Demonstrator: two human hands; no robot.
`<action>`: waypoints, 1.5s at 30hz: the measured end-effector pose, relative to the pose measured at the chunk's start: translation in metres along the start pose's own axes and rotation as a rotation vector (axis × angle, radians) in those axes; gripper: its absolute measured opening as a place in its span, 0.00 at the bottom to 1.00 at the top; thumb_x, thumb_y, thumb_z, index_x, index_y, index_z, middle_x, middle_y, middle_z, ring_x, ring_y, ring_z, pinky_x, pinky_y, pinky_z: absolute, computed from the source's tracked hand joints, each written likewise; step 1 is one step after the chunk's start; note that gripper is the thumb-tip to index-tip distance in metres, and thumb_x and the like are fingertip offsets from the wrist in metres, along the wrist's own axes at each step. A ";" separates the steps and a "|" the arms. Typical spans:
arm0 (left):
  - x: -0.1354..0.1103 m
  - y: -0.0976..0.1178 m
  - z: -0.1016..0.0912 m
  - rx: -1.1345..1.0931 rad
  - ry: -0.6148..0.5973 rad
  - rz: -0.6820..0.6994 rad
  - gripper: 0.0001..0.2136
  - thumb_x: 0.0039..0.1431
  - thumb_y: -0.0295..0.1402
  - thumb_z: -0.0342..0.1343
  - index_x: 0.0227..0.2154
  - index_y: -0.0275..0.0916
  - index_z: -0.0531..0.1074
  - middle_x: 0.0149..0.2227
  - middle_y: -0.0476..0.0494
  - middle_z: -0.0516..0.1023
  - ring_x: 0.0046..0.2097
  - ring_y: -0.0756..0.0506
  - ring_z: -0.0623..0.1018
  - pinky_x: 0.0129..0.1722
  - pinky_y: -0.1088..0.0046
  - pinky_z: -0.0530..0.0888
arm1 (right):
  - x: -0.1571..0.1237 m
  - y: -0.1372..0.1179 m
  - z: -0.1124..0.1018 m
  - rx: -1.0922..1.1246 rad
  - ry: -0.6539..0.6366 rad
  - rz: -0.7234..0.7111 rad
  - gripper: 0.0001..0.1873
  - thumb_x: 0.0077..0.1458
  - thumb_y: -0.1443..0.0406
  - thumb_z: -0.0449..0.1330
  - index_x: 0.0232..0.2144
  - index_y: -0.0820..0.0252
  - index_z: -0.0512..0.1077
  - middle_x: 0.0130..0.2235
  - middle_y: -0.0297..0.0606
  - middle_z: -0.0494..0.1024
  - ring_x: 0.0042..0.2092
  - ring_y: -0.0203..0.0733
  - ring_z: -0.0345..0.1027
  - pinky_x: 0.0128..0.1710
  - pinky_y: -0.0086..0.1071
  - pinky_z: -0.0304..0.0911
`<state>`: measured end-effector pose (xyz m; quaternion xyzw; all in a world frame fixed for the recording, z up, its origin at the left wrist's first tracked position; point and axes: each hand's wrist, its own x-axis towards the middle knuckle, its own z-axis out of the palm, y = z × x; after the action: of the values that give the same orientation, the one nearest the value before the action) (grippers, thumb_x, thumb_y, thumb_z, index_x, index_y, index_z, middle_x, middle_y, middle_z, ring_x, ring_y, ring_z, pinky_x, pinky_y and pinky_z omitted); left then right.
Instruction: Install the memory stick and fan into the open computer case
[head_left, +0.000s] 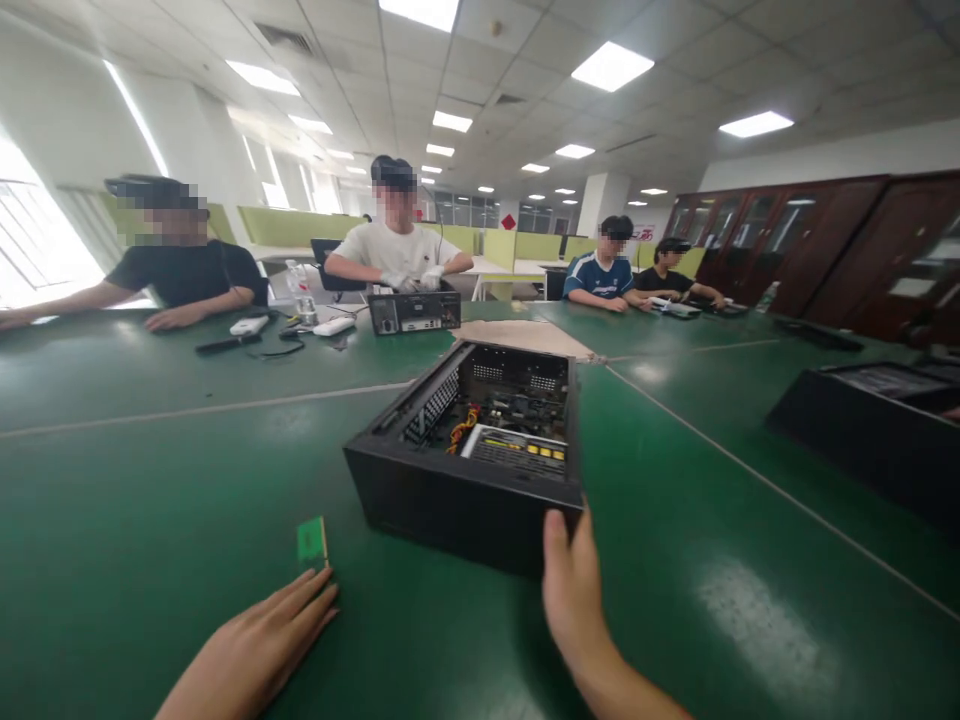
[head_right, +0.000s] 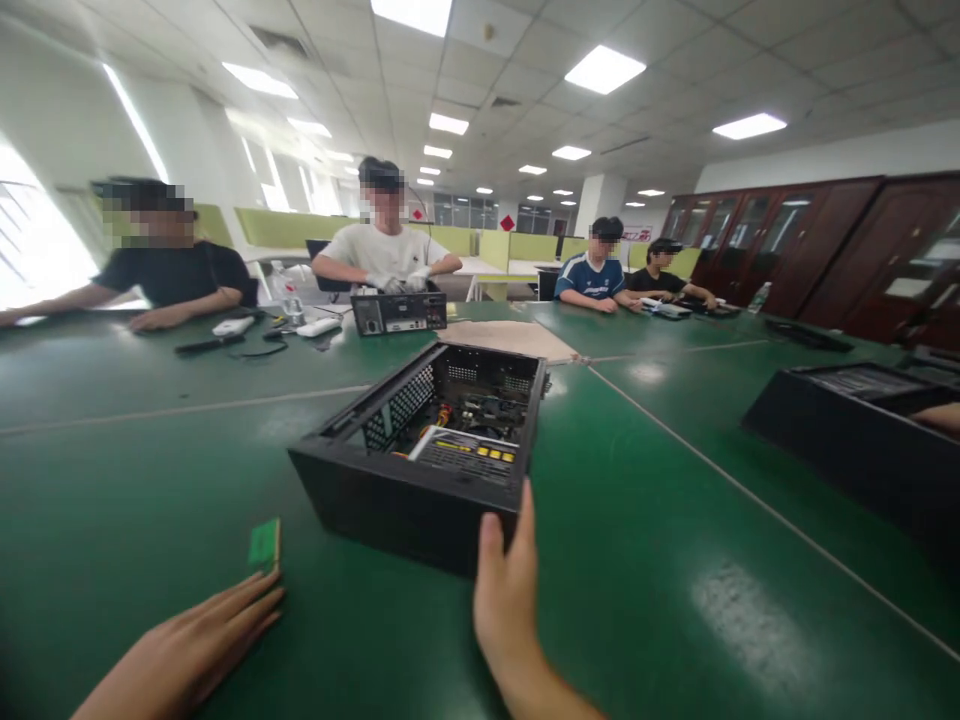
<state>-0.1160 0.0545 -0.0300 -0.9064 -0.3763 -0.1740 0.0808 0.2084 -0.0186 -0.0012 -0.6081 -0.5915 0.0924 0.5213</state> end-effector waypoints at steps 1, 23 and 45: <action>-0.006 -0.006 0.000 -0.002 0.028 0.029 0.14 0.61 0.41 0.48 0.45 0.50 0.76 0.48 0.48 0.78 0.44 0.41 0.80 0.43 0.67 0.79 | 0.014 -0.001 0.018 0.040 0.013 0.078 0.33 0.65 0.56 0.44 0.65 0.62 0.38 0.65 0.54 0.49 0.64 0.55 0.47 0.59 0.59 0.52; 0.116 0.123 -0.047 -0.237 0.424 0.222 0.09 0.59 0.24 0.46 0.26 0.40 0.67 0.22 0.51 0.69 0.28 0.49 0.68 0.39 0.69 0.68 | 0.096 0.001 0.051 -0.054 0.001 -0.453 0.41 0.59 0.43 0.43 0.65 0.61 0.44 0.68 0.50 0.40 0.67 0.60 0.32 0.61 0.59 0.41; 0.228 -0.040 0.040 -0.561 0.530 -0.810 0.12 0.63 0.36 0.49 0.26 0.38 0.70 0.52 0.34 0.74 0.62 0.38 0.64 0.51 0.62 0.68 | 0.192 0.066 0.152 -0.813 -0.347 0.241 0.29 0.61 0.53 0.51 0.54 0.72 0.66 0.59 0.57 0.63 0.60 0.59 0.53 0.58 0.52 0.48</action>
<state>0.0157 0.2429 0.0198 -0.6014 -0.6006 -0.5066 -0.1449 0.1932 0.2341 -0.0200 -0.8032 -0.5835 0.0132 0.1190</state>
